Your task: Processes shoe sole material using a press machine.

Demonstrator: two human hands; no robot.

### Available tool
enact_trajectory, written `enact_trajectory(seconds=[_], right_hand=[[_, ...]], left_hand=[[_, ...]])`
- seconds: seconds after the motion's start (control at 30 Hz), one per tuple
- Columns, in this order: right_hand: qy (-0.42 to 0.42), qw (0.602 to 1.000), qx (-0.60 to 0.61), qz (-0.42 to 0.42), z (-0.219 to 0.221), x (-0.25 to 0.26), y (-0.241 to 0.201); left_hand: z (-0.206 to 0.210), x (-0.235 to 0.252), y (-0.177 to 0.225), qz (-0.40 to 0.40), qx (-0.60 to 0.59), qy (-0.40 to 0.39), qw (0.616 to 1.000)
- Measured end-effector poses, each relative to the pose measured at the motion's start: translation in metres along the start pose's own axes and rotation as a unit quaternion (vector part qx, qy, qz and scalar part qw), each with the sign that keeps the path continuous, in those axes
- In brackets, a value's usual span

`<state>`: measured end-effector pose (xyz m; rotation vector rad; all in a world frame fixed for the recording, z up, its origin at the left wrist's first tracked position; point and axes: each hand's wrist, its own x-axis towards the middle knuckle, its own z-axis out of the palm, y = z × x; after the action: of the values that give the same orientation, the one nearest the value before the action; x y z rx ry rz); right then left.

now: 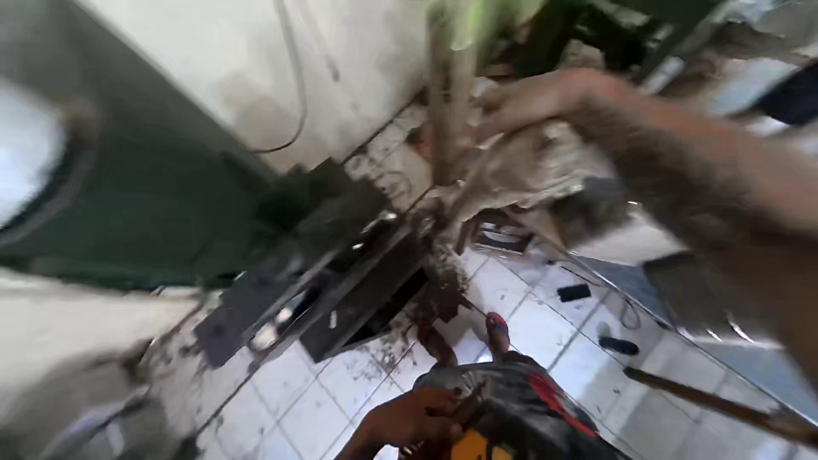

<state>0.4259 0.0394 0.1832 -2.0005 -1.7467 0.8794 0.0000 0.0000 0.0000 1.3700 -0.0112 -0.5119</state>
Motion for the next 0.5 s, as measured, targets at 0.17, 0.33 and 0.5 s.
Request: enact_trajectory(seconds=[0.17, 0.33, 0.5], right_hand=[[0.014, 0.995, 0.088, 0.05, 0.114, -0.188, 0.073], [-0.081, 0.939, 0.072, 0.325, 0.289, -0.294, 0.213], [-0.056, 0.909, 0.059, 0.408, 0.376, -0.321, 0.282]], left_hand=[[-0.048, 0.115, 0.057, -0.143, 0.205, 0.13, 0.96], [-0.113, 0.29, 0.13, -0.196, 0.455, 0.098, 0.863], [-0.186, 0.424, 0.146, -0.083, 0.591, -0.003, 0.802]])
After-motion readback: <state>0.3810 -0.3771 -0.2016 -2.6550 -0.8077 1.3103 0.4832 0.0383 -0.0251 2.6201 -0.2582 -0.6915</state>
